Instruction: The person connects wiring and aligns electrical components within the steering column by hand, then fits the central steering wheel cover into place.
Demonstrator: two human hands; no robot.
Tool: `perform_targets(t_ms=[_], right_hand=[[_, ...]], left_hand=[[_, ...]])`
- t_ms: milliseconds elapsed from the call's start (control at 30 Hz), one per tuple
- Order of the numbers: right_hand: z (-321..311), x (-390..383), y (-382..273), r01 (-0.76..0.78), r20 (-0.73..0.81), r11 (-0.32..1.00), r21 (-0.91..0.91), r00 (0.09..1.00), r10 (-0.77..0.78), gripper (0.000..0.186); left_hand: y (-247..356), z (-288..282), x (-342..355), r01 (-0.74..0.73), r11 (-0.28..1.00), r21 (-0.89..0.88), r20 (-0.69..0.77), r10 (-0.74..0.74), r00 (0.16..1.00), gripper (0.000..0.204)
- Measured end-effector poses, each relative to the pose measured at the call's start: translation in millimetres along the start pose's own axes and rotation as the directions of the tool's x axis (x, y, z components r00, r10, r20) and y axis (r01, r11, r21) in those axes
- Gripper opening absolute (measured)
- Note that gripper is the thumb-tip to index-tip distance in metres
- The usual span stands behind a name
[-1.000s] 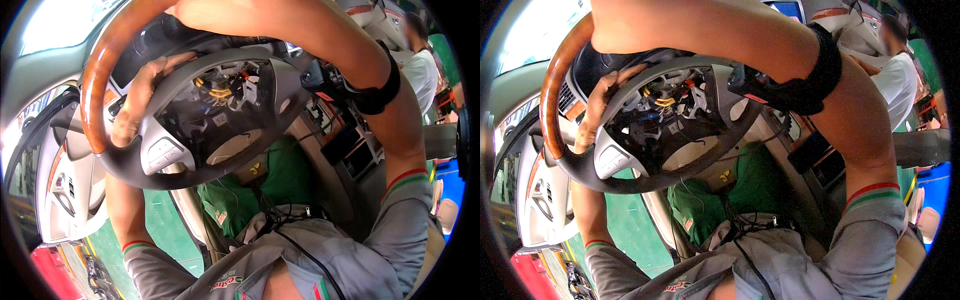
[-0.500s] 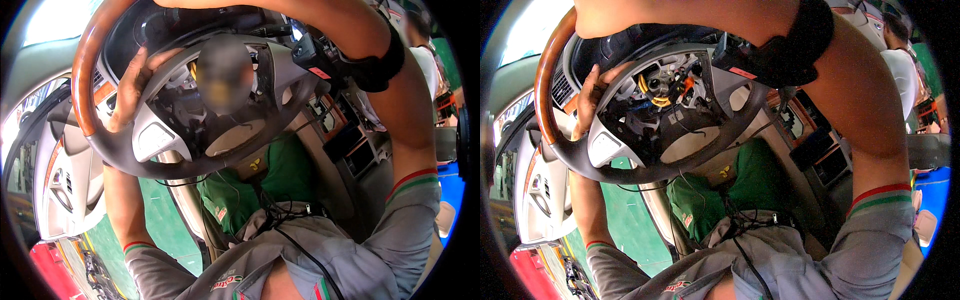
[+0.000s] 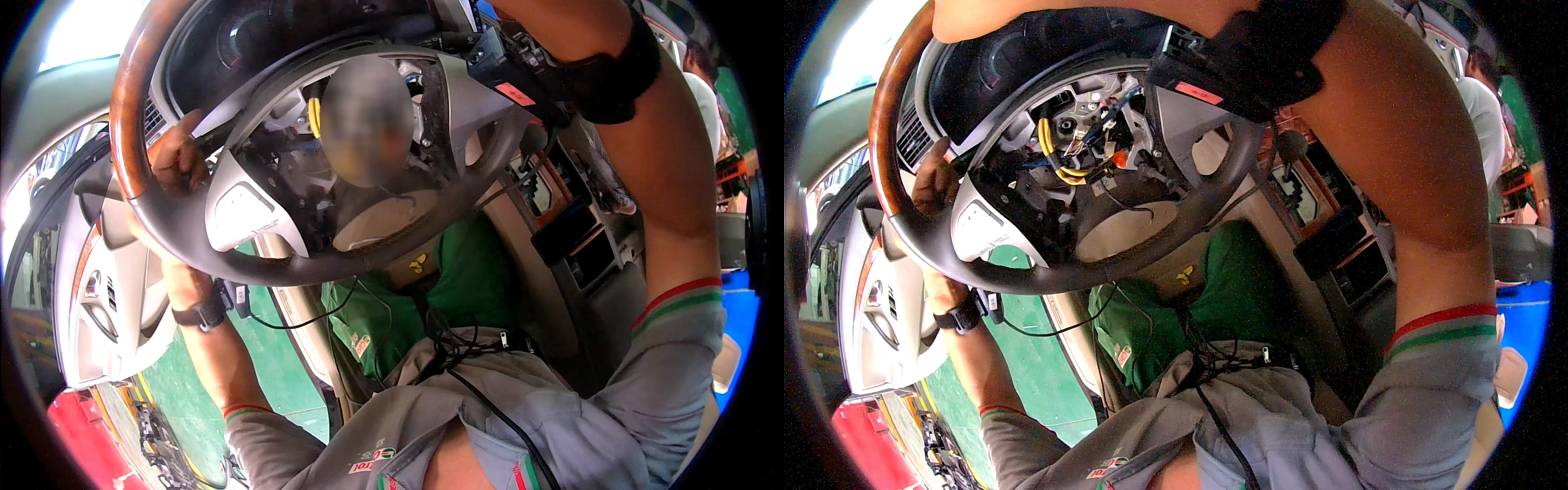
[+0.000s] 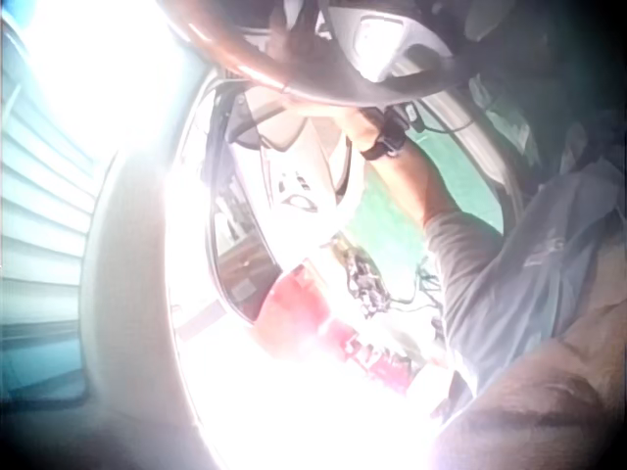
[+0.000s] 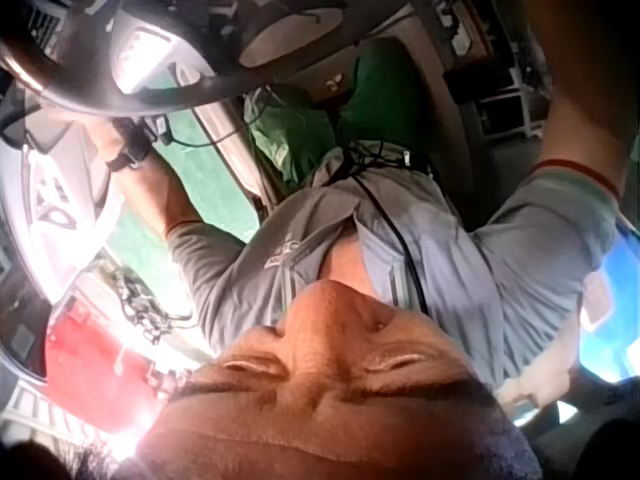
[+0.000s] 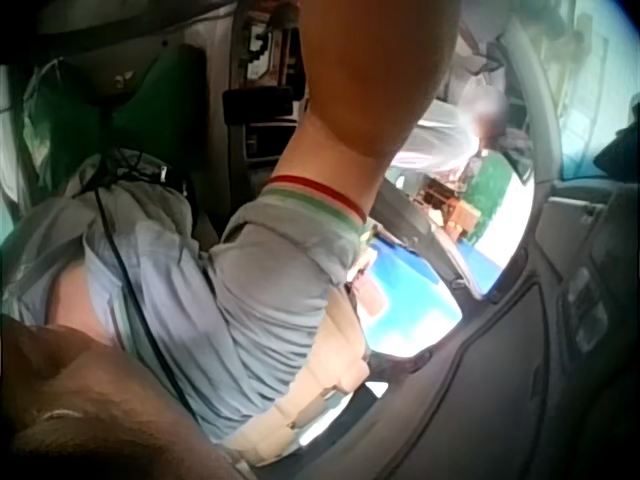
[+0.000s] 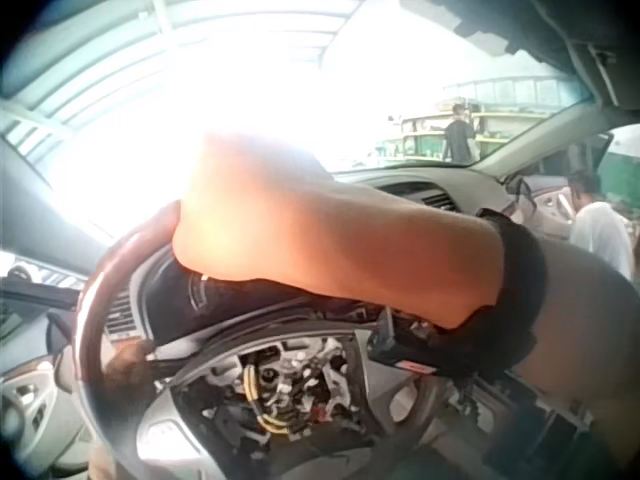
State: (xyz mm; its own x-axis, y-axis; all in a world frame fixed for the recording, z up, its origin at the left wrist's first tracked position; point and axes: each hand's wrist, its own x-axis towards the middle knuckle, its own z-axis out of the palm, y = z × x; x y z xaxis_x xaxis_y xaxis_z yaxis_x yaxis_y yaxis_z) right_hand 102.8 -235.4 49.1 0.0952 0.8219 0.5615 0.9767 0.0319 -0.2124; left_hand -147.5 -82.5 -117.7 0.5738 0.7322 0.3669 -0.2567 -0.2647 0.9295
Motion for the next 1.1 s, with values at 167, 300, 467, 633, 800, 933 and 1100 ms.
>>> perform_targets(t_ms=[167, 300, 467, 633, 800, 933, 1100], right_hand=[[-14, -7, 2, -0.015, -0.012, 1.000, -0.023, 1.000, 0.015, 0.022], [-9, -5, 3, 0.011, -0.009, 1.000, -0.015, 1.000, -0.011, 0.022], [-7, -1, 2, 0.058, -0.008, 0.998, -0.005, 0.998, -0.058, 0.023], [-3, 5, 2, 0.086, 0.010, 0.996, 0.013, 0.996, -0.086, 0.024], [-5, 6, 11, 0.054, 0.058, 0.998, -0.036, 0.997, -0.052, 0.026], [-4, 6, 14, 0.161, 0.065, 0.987, 0.025, 0.985, -0.163, 0.027], [-21, -52, 60, -0.034, -0.166, 0.998, -0.057, 0.986, 0.025, 0.035]], left_hand=[[16, -7, -4, -0.100, 0.986, -0.132, -0.020, 0.099, 0.995, 0.108], [38, -2, -11, 0.006, 0.955, 0.296, 0.008, -0.009, 1.000, 0.080], [39, 1, -16, 0.035, 0.996, 0.085, -0.090, -0.027, 0.996, 0.040], [36, 2, -15, -0.003, 0.995, 0.095, -0.068, 0.010, 0.998, 0.042], [34, 1, -12, 0.022, 0.997, 0.073, -0.075, -0.017, 0.997, 0.042], [39, -8, -22, 0.034, 0.992, 0.119, -0.121, -0.019, 0.992, 0.043], [30, 22, 1, 0.001, 0.999, 0.048, -0.019, 0.000, 1.000, 0.042]])
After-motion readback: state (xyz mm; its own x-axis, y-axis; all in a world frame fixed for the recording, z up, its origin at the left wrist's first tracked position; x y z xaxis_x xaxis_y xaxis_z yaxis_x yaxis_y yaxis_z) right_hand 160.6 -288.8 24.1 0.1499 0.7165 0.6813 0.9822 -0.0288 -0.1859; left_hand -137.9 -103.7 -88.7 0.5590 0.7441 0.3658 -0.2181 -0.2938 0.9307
